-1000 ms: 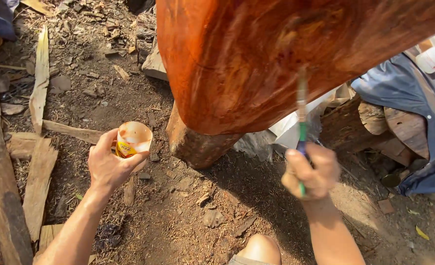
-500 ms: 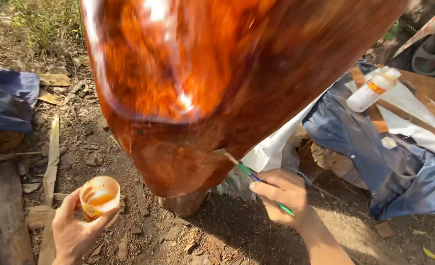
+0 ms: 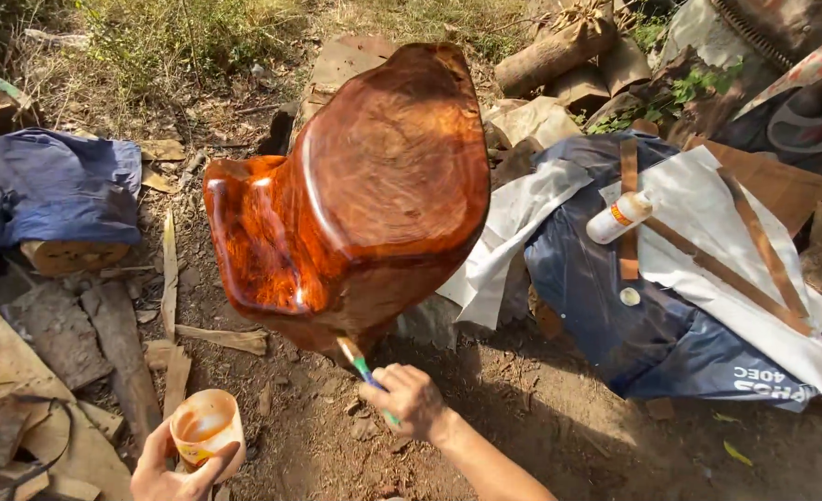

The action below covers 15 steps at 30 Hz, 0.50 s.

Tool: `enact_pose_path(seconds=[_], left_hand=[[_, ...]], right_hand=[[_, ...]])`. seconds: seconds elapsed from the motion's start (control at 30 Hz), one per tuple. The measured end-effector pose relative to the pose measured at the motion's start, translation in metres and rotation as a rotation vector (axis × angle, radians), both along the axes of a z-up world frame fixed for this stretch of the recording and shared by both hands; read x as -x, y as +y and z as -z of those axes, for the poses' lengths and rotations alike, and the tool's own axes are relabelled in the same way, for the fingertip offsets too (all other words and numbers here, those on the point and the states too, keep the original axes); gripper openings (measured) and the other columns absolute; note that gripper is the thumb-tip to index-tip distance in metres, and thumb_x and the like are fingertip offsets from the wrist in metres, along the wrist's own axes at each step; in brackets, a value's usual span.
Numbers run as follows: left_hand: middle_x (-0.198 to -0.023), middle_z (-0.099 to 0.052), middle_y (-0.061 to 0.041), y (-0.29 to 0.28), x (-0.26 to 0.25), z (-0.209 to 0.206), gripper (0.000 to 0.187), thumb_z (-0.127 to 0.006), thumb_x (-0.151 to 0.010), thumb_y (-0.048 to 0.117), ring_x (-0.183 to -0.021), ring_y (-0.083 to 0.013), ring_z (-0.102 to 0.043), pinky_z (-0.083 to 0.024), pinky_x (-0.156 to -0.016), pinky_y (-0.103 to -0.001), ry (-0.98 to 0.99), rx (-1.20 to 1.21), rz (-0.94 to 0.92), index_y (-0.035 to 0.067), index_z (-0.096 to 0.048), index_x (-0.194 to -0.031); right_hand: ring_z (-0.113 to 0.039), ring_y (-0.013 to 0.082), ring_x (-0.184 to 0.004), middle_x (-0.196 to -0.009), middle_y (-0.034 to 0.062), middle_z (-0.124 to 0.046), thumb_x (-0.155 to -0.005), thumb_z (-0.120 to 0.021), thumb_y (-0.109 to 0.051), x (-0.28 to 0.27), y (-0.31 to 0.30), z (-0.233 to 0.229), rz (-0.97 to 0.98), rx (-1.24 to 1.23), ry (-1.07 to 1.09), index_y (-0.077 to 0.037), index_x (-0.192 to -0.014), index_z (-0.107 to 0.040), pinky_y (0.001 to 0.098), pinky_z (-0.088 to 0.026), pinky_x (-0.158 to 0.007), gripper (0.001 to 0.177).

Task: Applying a liquid finish to a large carved wooden piece using a paintbrush

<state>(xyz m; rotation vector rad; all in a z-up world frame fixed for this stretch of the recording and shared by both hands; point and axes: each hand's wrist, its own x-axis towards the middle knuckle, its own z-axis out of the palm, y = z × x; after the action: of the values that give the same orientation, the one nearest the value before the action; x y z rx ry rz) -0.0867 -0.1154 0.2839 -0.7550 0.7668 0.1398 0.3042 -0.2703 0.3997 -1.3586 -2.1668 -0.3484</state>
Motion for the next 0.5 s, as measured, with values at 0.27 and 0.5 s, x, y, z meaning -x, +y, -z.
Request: enact_pose_path(seconds=[0.27,0.5], left_hand=[[-0.119,-0.067,-0.01,-0.074,-0.075,-0.167,0.082,-0.091,-0.057,0.011,-0.098,-0.0211,-0.06,-0.049,-0.088,-0.03,1.409,-1.928,0.328,-0.001,-0.064,-0.134],[-0.125,-0.065,-0.015,-0.084,-0.093,-0.187,0.086,-0.089,-0.056,0.007,-0.113,-0.0215,-0.059,-0.047,-0.102,-0.03,1.36,-2.056,0.185,-0.006,-0.059,-0.136]], right_hand=[[-0.069,0.0228,-0.075,-0.088,0.0139,-0.072,-0.095,-0.066,-0.005,-0.12,-0.047,-0.148,0.196,-0.216,0.704,-0.003,-0.092,-0.07,0.0302,-0.059,-0.07,0.006],[-0.065,0.0259,-0.082,-0.093,0.0173,-0.068,-0.1,-0.059,0.0,-0.116,-0.029,-0.119,0.317,-0.36,0.58,0.002,-0.105,-0.066,0.033,-0.06,-0.071,0.009]])
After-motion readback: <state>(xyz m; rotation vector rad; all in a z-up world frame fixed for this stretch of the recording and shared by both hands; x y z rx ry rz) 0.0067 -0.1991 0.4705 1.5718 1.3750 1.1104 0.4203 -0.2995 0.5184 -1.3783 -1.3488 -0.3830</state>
